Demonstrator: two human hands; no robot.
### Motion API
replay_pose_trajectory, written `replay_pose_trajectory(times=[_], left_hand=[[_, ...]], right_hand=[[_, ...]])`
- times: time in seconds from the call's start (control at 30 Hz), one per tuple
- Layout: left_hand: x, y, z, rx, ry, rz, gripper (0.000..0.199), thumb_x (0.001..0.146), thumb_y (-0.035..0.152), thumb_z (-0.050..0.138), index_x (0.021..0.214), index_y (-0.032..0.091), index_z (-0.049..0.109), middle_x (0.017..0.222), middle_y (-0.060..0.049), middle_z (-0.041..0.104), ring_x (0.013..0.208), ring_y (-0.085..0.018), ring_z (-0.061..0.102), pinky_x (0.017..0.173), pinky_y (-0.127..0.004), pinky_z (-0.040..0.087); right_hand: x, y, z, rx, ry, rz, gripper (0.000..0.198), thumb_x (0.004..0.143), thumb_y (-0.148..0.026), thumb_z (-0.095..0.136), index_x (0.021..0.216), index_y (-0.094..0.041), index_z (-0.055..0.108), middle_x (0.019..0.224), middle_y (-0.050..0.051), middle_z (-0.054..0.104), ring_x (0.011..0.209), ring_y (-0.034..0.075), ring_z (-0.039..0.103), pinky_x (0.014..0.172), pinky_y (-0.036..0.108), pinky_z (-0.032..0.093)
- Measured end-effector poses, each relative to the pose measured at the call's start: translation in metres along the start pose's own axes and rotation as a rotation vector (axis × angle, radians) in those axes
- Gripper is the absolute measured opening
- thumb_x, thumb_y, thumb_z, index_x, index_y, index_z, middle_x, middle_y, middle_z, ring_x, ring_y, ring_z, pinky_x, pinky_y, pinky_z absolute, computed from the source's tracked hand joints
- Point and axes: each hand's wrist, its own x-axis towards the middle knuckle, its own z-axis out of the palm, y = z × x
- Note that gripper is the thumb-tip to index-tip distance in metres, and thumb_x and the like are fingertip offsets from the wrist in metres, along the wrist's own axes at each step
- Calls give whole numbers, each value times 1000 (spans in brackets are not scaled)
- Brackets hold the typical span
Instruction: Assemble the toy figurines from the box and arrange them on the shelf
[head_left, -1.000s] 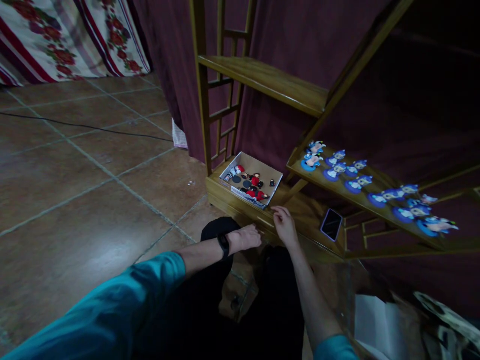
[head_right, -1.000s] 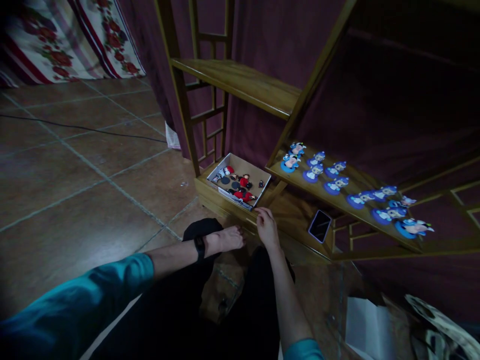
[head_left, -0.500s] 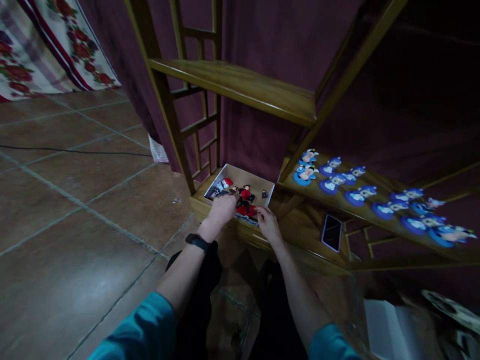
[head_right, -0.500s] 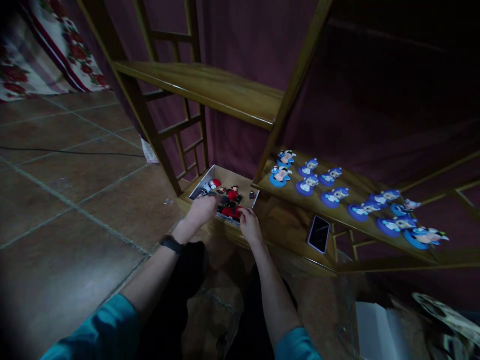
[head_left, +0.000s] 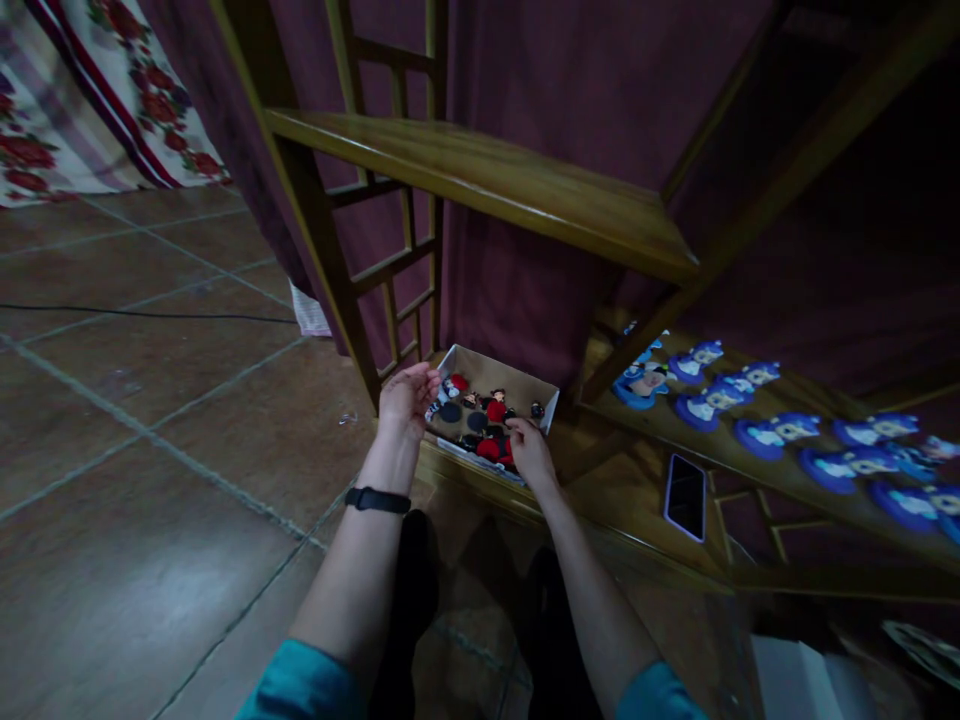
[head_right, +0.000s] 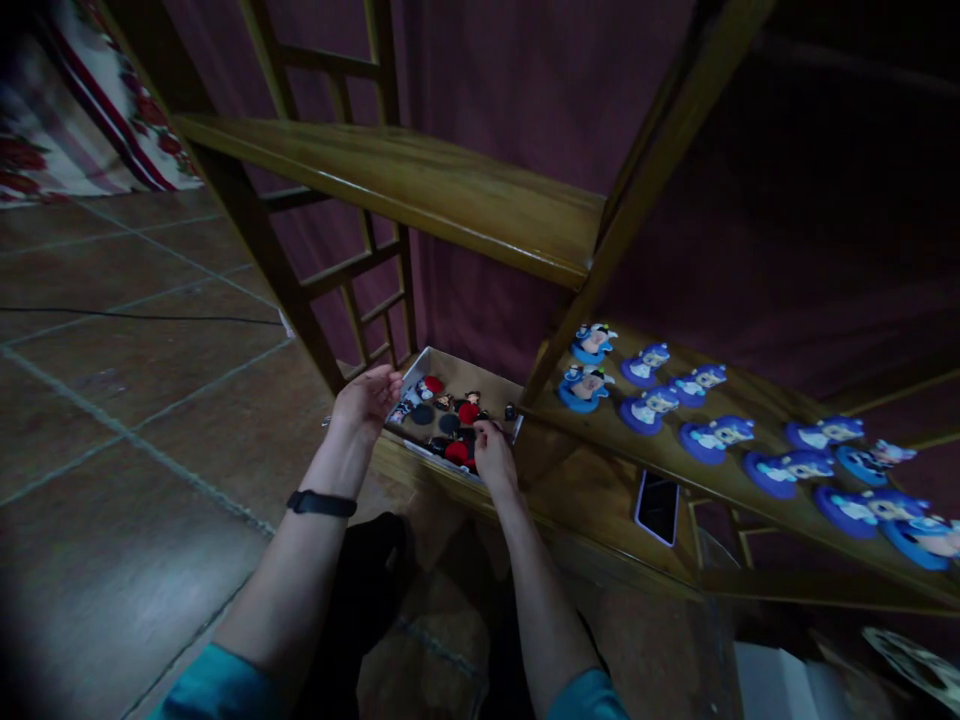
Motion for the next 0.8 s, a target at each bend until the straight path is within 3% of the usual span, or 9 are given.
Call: replay_pose_trajectory(times=[0.33, 0.57, 0.8], left_hand=[[6, 16, -10, -204, 126, 41, 21, 68, -2, 49, 83, 11, 57, 67, -4, 61, 54, -7, 58, 49, -15, 44], [11, 25, -15, -242, 122, 64, 20, 69, -1, 47, 81, 12, 55, 66, -3, 60, 55, -6, 57, 49, -13, 42], [12, 27, -16, -237, 95, 85, 19, 68, 0, 50, 82, 11, 55, 66, -3, 60, 55, -7, 57, 49, -14, 43]], right_hand=[[53, -20, 33, -124, -54, -55, 30, 76, -9, 42, 92, -22, 63, 101, 4, 61, 95, 16, 54, 88, 29, 39], [98, -28, 57, -193, -112, -80, 31, 77, -6, 42, 96, -20, 62, 99, 5, 62, 94, 16, 55, 85, 26, 40], [113, -44, 85, -322, -182, -223, 30, 82, -13, 42, 107, -21, 56, 109, 4, 57, 105, 17, 47, 92, 28, 34]])
